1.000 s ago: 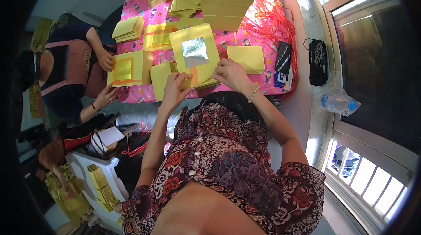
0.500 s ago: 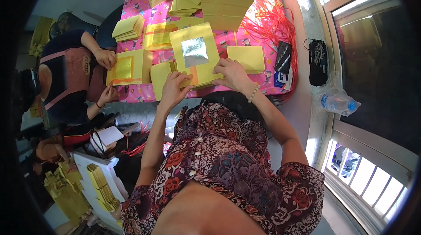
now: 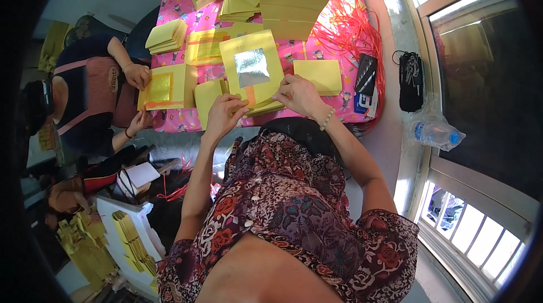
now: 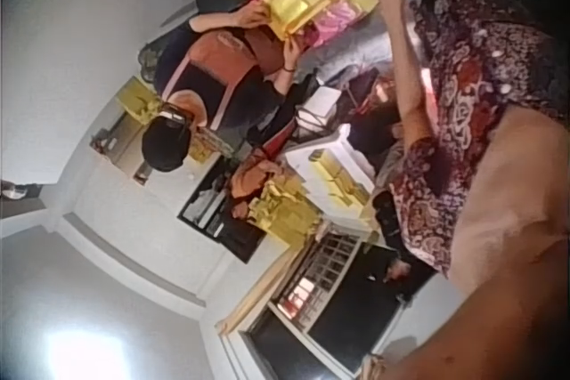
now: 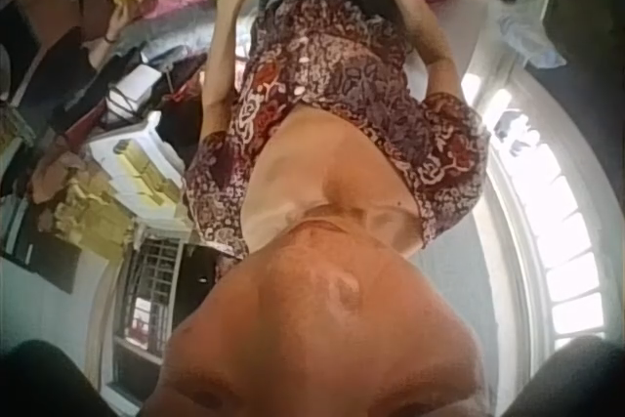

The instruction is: The recorder is stacking and organizing sheets of joss paper on a table.

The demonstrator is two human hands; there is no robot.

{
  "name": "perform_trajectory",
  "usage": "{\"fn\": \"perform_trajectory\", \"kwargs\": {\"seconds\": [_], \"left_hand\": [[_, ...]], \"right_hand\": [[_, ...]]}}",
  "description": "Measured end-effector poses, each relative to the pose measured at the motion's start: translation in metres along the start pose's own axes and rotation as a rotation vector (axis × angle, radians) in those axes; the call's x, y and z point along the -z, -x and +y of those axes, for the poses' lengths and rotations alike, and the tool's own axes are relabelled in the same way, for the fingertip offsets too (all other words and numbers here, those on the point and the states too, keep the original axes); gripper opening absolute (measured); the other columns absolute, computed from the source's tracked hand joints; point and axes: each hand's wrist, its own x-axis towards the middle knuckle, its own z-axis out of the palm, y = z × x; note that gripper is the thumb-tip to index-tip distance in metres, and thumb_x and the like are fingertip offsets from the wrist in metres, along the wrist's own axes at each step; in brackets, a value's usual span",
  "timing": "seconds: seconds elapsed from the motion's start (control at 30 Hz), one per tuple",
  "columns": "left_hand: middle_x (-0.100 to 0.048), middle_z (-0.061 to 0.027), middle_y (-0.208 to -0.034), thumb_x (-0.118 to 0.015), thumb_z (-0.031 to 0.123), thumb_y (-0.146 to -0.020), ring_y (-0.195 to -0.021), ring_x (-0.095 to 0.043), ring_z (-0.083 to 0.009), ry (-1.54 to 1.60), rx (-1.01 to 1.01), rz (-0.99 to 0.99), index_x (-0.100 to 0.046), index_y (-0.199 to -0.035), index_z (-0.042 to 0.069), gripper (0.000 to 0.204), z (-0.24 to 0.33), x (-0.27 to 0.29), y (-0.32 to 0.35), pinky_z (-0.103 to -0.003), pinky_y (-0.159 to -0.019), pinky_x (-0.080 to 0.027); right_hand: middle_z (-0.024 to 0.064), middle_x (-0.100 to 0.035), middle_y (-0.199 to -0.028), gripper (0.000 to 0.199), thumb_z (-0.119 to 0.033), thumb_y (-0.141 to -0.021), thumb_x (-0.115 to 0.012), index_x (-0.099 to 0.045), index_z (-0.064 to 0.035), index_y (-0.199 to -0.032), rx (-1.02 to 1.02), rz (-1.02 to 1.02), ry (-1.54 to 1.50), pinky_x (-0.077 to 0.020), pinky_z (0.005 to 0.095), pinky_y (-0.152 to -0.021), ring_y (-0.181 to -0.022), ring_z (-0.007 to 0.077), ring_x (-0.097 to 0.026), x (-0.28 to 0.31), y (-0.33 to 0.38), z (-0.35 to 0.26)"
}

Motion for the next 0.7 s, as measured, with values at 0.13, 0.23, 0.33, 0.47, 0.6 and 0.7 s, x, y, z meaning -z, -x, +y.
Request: {"fn": "perform_trajectory", "kwargs": {"seconds": [0.13, 0.23, 0.33, 0.47, 0.6, 0.7], "left_hand": [[-0.066, -0.0097, -0.099, -0.075, 0.024, -0.08, -0.094, -0.06, -0.0286, 0.003, 0.011, 0.01, -0.075, -0.098, 0.009, 0.023, -0.0007, 0.0, 0.0007, -0.038, -0.083, -0.049], [-0.066, -0.0095, -0.1, -0.076, 0.024, -0.08, -0.095, -0.06, -0.0283, -0.001, 0.005, 0.008, -0.076, -0.098, 0.01, 0.023, -0.0024, -0.0011, 0.0008, -0.038, -0.084, -0.049], [-0.065, -0.0094, -0.099, -0.076, 0.025, -0.079, -0.096, -0.06, -0.0282, 0.004, 0.012, 0.001, -0.076, -0.098, 0.01, 0.024, -0.0032, -0.0011, 0.0006, -0.038, -0.085, -0.048], [-0.065, -0.0092, -0.099, -0.076, 0.025, -0.079, -0.097, -0.059, -0.0282, 0.016, 0.005, 0.004, -0.076, -0.098, 0.011, 0.024, -0.0035, -0.001, 0.0004, -0.038, -0.086, -0.048], [-0.065, -0.0095, -0.099, -0.075, 0.024, -0.079, -0.097, -0.059, -0.0286, 0.018, 0.012, -0.001, -0.075, -0.098, 0.01, 0.023, -0.0023, -0.0001, -0.0007, -0.038, -0.087, -0.047], [-0.065, -0.0096, -0.099, -0.074, 0.023, -0.081, -0.096, -0.059, -0.0285, 0.021, 0.015, 0.0, -0.075, -0.099, 0.01, 0.022, -0.0028, -0.0006, -0.0018, -0.038, -0.086, -0.047]], "right_hand": [[0.0051, -0.063, -0.089, 0.02, -0.03, -0.084, -0.07, -0.076, -0.0107, -0.084, -0.026, 0.015, -0.017, -0.0519, 0.0372, -0.07, -0.078, 0.0242, -0.062, 0.0003, -0.0006, -0.0042], [0.0055, -0.063, -0.089, 0.02, -0.03, -0.083, -0.07, -0.076, -0.0102, -0.083, -0.056, 0.009, -0.023, -0.0517, 0.0373, -0.071, -0.08, 0.0245, -0.062, 0.0005, -0.0006, -0.0066], [0.0059, -0.064, -0.089, 0.021, -0.03, -0.083, -0.071, -0.076, -0.0095, -0.083, -0.073, 0.011, -0.028, -0.0516, 0.0377, -0.072, -0.081, 0.0248, -0.062, -0.0002, -0.0008, -0.0073], [0.0063, -0.064, -0.09, 0.023, -0.031, -0.082, -0.071, -0.076, -0.0086, -0.082, -0.086, 0.026, -0.019, -0.0518, 0.0375, -0.073, -0.082, 0.025, -0.062, -0.0018, -0.0005, -0.0066], [0.0063, -0.064, -0.09, 0.023, -0.031, -0.082, -0.071, -0.076, -0.0084, -0.082, -0.136, 0.024, -0.041, -0.0519, 0.0373, -0.074, -0.083, 0.0251, -0.063, -0.0039, -0.0006, -0.007], [0.0062, -0.065, -0.09, 0.024, -0.031, -0.082, -0.071, -0.075, -0.0081, -0.081, -0.117, 0.052, -0.03, -0.0521, 0.0375, -0.073, -0.084, 0.0254, -0.063, -0.0057, 0.0, -0.0049]]}}
